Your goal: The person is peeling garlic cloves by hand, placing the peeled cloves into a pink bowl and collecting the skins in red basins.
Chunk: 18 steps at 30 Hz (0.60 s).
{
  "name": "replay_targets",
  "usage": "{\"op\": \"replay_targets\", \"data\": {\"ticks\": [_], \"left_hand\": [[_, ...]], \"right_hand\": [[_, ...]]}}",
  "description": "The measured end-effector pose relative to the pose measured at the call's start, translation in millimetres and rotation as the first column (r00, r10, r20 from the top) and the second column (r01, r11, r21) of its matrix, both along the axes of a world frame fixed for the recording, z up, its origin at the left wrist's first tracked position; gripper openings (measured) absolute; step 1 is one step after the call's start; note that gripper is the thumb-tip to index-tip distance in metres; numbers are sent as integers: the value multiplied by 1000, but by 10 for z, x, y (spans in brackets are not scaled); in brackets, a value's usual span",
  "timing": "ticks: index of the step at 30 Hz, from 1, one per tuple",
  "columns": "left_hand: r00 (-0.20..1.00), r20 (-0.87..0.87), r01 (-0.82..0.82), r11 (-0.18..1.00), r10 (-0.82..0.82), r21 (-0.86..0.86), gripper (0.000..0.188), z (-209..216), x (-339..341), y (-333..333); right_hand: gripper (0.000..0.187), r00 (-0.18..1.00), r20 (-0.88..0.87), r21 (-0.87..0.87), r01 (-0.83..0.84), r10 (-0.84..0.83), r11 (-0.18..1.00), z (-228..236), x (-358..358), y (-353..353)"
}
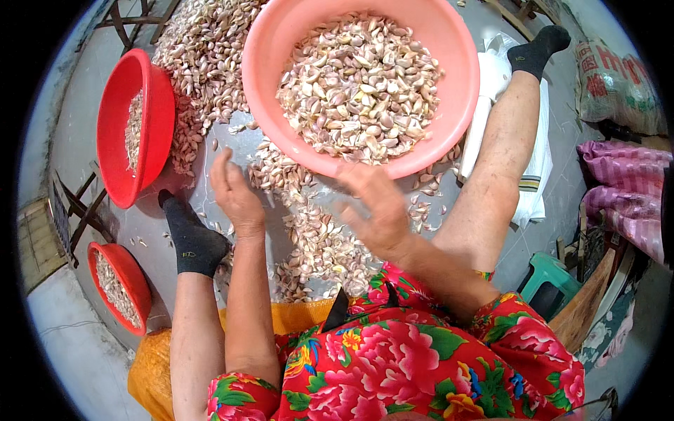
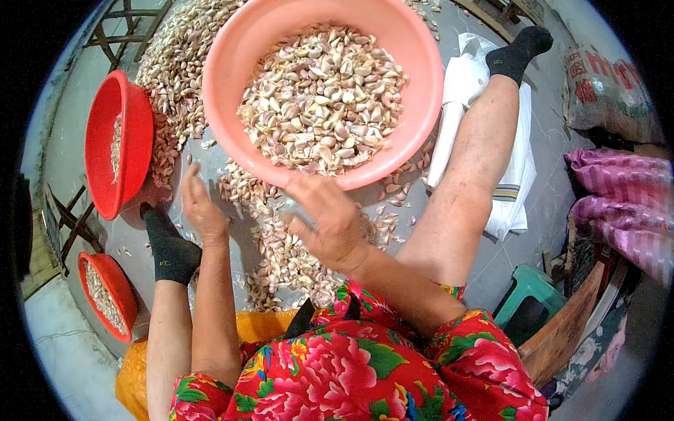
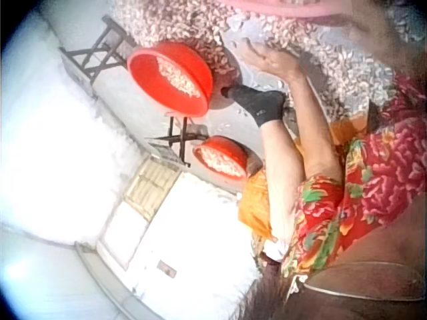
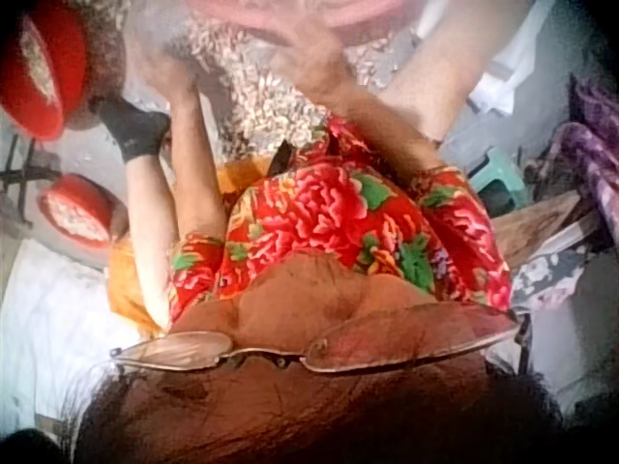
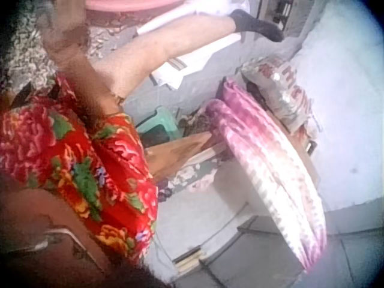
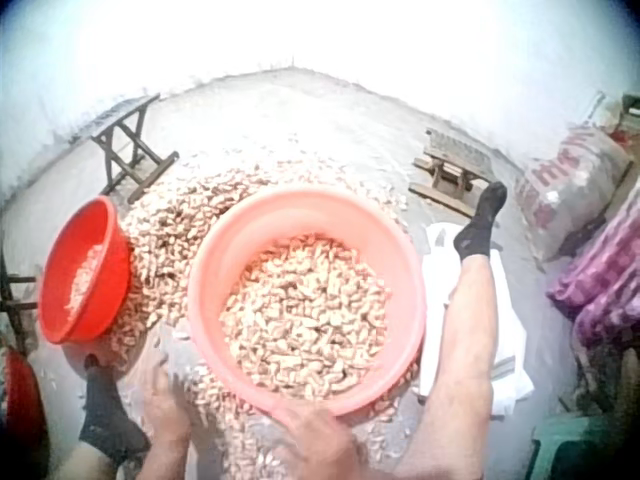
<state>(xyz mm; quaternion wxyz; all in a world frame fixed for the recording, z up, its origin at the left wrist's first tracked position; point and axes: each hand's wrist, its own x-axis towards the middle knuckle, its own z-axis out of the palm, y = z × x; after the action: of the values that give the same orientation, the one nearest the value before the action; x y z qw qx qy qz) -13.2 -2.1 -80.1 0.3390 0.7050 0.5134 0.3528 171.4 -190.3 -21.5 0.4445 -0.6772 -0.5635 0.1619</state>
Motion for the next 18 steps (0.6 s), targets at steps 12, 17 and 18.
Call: {"op": "replay_targets", "data": {"ticks": [12,17,18], "left_hand": [[936,23,347,932,-352,107,32,-486,288,209],[952,113,283,959,-284,24,36,-520,261,-157],[960,190,221,972,-204,-76,38,-464,321,-295]], "right_hand": [[51,991,99,-332,116,-88,936,-878,-432,514],[47,941,-158,-133,279,-298,951,-932,-737,959],[48,937,-183,-145,275,-299,950,-939,-748,973]]}}
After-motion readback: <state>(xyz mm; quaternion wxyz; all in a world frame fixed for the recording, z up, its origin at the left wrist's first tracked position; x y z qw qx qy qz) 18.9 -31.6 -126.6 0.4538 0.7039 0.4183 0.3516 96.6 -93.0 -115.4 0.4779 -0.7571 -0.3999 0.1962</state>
